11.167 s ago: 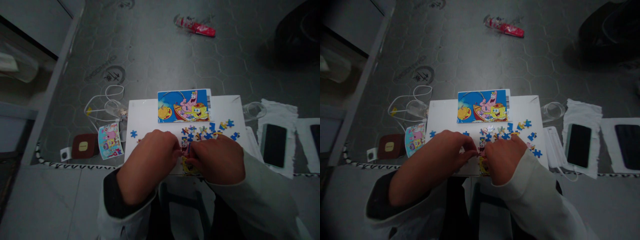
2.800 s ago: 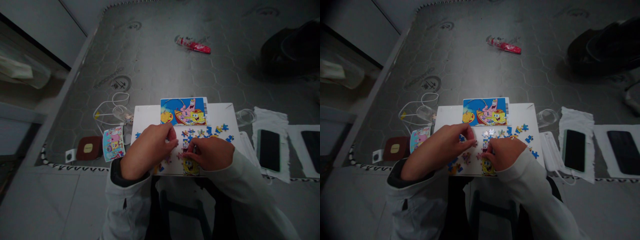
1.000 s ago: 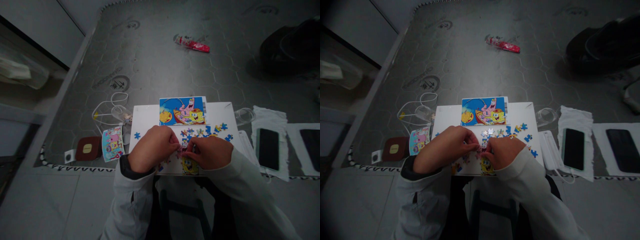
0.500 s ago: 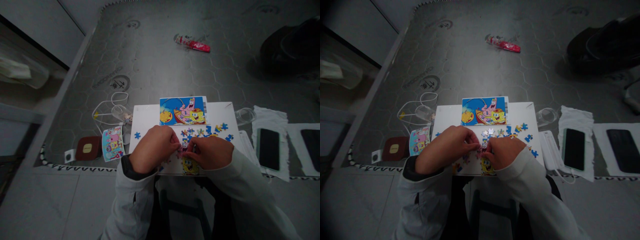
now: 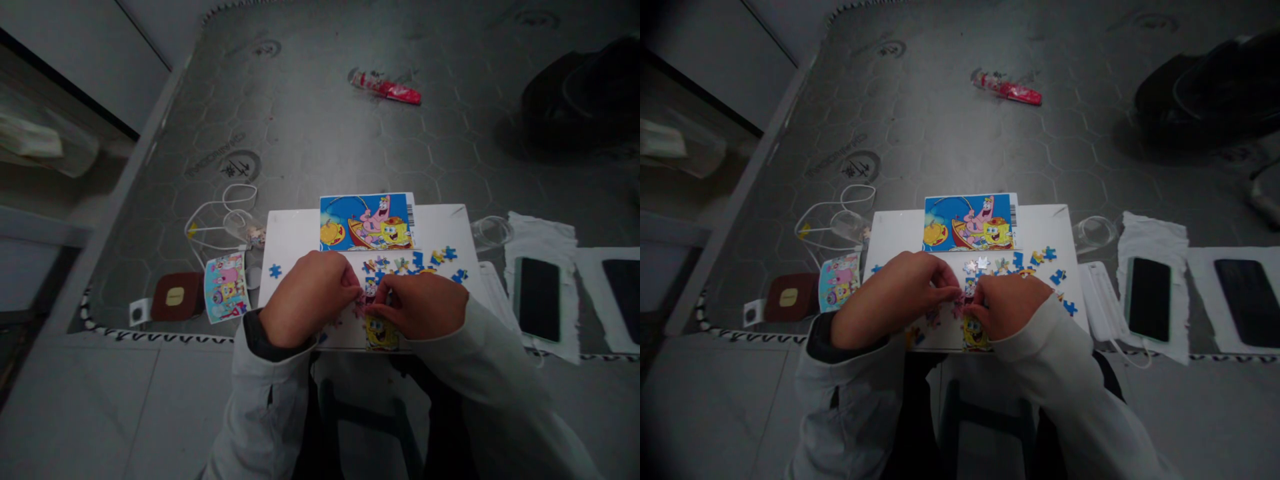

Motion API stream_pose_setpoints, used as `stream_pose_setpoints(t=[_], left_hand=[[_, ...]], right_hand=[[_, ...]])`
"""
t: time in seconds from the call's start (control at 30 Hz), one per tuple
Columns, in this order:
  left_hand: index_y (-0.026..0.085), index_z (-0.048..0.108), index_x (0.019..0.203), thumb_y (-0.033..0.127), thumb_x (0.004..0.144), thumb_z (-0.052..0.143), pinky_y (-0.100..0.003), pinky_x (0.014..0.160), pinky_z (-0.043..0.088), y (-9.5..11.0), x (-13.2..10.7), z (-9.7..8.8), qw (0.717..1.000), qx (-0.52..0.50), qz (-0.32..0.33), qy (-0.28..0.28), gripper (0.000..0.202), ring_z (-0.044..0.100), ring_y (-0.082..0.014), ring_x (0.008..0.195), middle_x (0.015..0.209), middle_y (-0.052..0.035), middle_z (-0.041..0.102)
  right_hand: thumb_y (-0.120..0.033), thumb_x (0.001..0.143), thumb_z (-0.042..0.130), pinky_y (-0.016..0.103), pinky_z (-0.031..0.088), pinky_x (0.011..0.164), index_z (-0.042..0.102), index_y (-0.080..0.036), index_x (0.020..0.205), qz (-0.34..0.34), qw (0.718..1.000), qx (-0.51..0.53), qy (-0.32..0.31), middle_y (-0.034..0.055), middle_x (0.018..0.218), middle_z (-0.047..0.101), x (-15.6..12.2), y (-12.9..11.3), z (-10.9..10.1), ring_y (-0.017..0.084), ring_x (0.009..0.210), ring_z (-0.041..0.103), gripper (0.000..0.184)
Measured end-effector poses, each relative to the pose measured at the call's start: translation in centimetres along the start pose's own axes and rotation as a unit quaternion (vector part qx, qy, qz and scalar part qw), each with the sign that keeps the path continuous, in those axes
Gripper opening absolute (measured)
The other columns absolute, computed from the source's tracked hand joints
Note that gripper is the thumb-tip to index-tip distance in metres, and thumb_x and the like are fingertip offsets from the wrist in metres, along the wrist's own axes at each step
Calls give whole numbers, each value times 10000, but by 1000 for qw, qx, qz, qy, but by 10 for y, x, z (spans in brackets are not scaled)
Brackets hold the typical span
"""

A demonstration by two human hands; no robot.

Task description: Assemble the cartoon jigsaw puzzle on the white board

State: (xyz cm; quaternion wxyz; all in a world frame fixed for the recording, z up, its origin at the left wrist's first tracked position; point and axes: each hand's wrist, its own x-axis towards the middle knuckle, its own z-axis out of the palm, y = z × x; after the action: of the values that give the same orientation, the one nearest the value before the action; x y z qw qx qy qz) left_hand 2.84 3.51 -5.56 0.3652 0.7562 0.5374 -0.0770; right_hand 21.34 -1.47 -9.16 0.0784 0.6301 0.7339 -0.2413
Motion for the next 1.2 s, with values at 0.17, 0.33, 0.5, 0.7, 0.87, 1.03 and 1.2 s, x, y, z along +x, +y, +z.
stream_pose_setpoints(t=[0.17, 0.33, 0.5, 0.7, 0.87, 1.03, 1.2], left_hand=[[237, 796, 822, 281, 897, 716, -297, 654, 398, 0, -4, -4, 1000, -4, 6, -15, 118, 659, -165, 728, 775, 17, 756], [228, 778, 855, 253, 911, 690, -294, 674, 392, -3, -10, -8, 999, -16, 29, -16, 107, 656, -166, 755, 786, 24, 751], [229, 771, 864, 268, 916, 705, -293, 674, 384, -3, -9, -6, 999, -25, 24, -6, 93, 652, -171, 758, 801, 22, 751], [235, 777, 920, 294, 895, 750, -300, 705, 391, -2, -7, -5, 999, -22, 22, 32, 70, 668, -179, 810, 879, 22, 765], [254, 805, 849, 266, 868, 747, -289, 673, 392, 0, -5, -5, 999, -36, 10, 9, 62, 663, -161, 748, 828, 31, 763], [247, 797, 833, 235, 888, 693, -289, 669, 389, 1, -4, -4, 999, -32, 20, 5, 118, 653, -166, 745, 801, 21, 753], [206, 773, 896, 150, 924, 588, -295, 716, 408, 3, -6, -5, 999, -13, 39, -9, 195, 658, -182, 799, 868, -16, 759]], right_hand=[[-545, 841, 719, 302, 222, 565, 719, -282, 786, 5, 1000, -11, 15, 1, 667, 674, -1, -1, -2, 175, 639, 550, 269], [-573, 856, 696, 297, 231, 551, 713, -278, 794, -11, 1000, 17, -1, -13, 633, 660, -1, 2, -2, 161, 603, 543, 303], [-593, 853, 701, 300, 230, 552, 715, -281, 777, -9, 1000, 10, 11, -8, 643, 667, -1, 2, -2, 168, 612, 550, 322], [-581, 864, 694, 300, 227, 564, 728, -279, 794, 2, 1000, 7, -12, -11, 643, 677, -1, -2, -4, 160, 607, 555, 312], [-567, 847, 709, 286, 225, 540, 727, -275, 778, -10, 1000, 6, 9, -11, 638, 670, -1, 0, -2, 144, 588, 532, 301], [-559, 843, 715, 291, 239, 536, 722, -270, 782, -3, 1000, 3, 3, -7, 638, 662, 0, -2, -3, 152, 592, 531, 296], [-567, 855, 696, 303, 213, 545, 709, -283, 783, 11, 1000, 6, 0, -10, 660, 672, -1, -2, 0, 162, 607, 550, 293]])
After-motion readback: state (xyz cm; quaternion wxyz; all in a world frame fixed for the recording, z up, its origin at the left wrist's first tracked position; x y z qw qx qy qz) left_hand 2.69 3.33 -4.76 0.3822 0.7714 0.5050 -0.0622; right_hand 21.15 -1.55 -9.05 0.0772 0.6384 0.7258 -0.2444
